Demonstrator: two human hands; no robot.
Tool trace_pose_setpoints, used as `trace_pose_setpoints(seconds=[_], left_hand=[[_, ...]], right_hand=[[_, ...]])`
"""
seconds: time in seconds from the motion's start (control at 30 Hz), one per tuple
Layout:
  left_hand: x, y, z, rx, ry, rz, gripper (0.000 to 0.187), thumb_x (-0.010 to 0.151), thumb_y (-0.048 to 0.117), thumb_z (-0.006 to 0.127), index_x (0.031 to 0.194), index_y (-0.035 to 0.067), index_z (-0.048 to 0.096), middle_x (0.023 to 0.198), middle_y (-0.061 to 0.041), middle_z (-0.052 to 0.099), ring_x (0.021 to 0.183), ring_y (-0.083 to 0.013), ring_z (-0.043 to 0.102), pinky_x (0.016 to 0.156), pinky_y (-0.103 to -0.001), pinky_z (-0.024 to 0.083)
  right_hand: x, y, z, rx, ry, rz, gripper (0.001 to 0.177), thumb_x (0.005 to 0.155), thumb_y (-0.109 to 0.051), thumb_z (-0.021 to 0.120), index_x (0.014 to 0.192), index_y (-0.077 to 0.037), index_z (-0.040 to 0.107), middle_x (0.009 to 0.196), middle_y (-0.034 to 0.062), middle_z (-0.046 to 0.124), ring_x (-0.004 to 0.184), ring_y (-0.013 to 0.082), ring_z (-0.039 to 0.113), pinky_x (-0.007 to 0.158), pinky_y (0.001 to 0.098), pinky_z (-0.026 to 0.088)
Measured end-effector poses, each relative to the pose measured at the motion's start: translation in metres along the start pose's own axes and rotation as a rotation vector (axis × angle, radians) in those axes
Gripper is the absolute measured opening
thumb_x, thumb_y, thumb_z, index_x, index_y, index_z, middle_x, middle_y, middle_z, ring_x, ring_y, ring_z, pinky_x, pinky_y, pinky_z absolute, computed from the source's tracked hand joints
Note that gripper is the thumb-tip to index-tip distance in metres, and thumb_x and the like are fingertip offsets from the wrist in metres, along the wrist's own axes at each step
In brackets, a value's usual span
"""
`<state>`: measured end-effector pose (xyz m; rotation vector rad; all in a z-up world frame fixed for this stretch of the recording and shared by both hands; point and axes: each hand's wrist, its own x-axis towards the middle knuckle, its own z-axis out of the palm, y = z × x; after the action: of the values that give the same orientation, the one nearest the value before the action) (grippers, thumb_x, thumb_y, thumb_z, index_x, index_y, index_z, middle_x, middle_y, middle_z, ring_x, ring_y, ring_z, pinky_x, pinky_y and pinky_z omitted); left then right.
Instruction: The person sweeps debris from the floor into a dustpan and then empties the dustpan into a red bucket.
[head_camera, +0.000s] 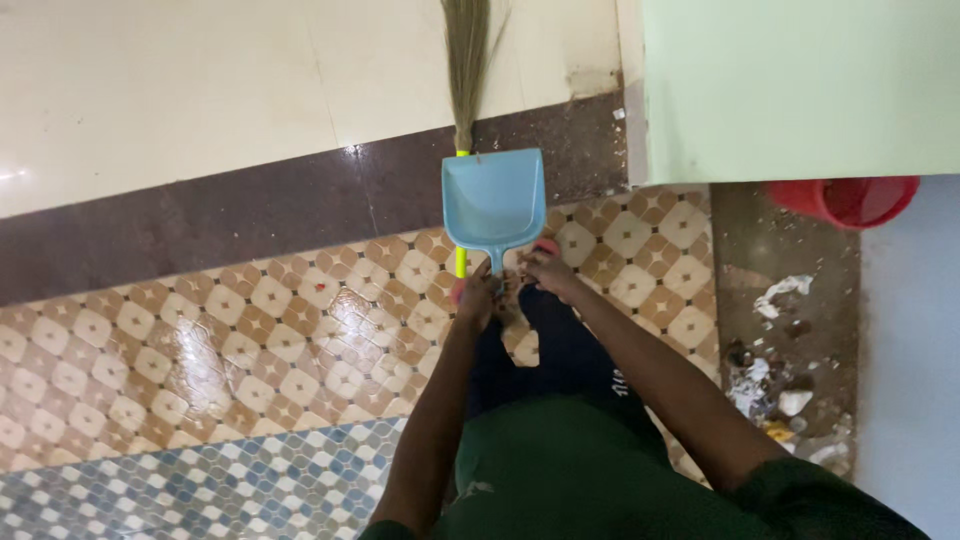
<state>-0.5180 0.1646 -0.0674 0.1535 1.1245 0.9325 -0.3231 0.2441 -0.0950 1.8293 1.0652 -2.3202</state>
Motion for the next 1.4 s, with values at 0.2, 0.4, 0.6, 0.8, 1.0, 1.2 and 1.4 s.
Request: trace_pose_setpoints(seconds=[0.2,0.4,0.6,0.8,1.0,1.2,1.4], left_hand=[[0.050,0.032,-0.063,0.082,0.080,-0.062,0.051,0.100,0.010,0.053,0.150,0.013,0.046,0.108,-0.002,0.069,0.087,-0.0135,0.068,0.072,-0.030,0.055],[0.091,0.055,-0.141,0.302,0.080,-0.065,0.049,0.101,0.010,0.053,0.149,0.012,0.044,0.108,-0.001,0.064,0.083,-0.0106,0.061,0.072,-0.029,0.056],[0.154,0.062,-0.190,0.161,0.172,-0.092,0.044,0.097,0.004,0.048,0.140,0.010,0.050,0.084,-0.004,0.059,0.063,-0.0117,0.053,0.055,-0.026,0.045],[0.212,0.043,-0.223,-0.091,0.191,0.102,0.037,0.096,0.001,0.047,0.132,0.003,0.055,0.076,-0.002,0.056,0.061,-0.0101,0.050,0.053,-0.025,0.043],[0.249,0.002,-0.275,-0.167,0.334,0.191,0.036,0.097,0.003,0.052,0.133,0.007,0.058,0.078,-0.001,0.056,0.062,-0.0094,0.050,0.055,-0.024,0.043],[0.278,0.004,-0.252,-0.166,0.294,0.251,0.032,0.100,0.008,0.055,0.132,0.004,0.056,0.083,-0.001,0.057,0.066,-0.0090,0.051,0.058,-0.024,0.043],[0.276,0.018,-0.211,-0.061,0.223,0.072,0.030,0.098,0.012,0.053,0.127,0.008,0.060,0.077,0.001,0.054,0.058,-0.0071,0.046,0.049,-0.022,0.037]], right_hand=[[0.060,-0.014,0.021,0.128,0.031,0.093,0.037,0.099,-0.035,0.066,0.133,-0.022,0.058,0.115,-0.0052,0.065,0.102,0.0141,0.064,0.089,0.0382,0.048],[0.133,-0.008,0.097,0.132,0.225,-0.189,0.027,0.097,-0.027,0.069,0.117,-0.011,0.065,0.102,0.0051,0.068,0.092,0.0167,0.065,0.081,0.0345,0.051],[0.214,-0.008,0.149,-0.059,0.354,-0.086,0.029,0.102,-0.032,0.058,0.118,-0.008,0.068,0.095,0.0183,0.073,0.086,0.0305,0.072,0.079,0.0406,0.055],[0.313,0.014,0.162,-0.276,0.535,-0.144,0.040,0.090,-0.028,0.063,0.126,-0.010,0.066,0.113,0.0204,0.072,0.106,0.0405,0.067,0.092,0.0500,0.053],[0.433,0.040,0.174,-0.311,0.719,-0.196,0.069,0.079,-0.030,0.080,0.133,0.001,0.052,0.124,0.0280,0.062,0.116,0.0451,0.060,0.095,0.0518,0.050],[0.493,0.055,0.177,-0.275,0.737,-0.005,0.078,0.082,-0.041,0.081,0.141,-0.003,0.044,0.137,0.0248,0.052,0.122,0.0437,0.057,0.096,0.0549,0.051],[0.518,0.085,0.163,-0.472,0.805,-0.017,0.081,0.076,-0.044,0.085,0.128,-0.001,0.042,0.127,0.0315,0.054,0.117,0.0503,0.055,0.091,0.0563,0.051]])
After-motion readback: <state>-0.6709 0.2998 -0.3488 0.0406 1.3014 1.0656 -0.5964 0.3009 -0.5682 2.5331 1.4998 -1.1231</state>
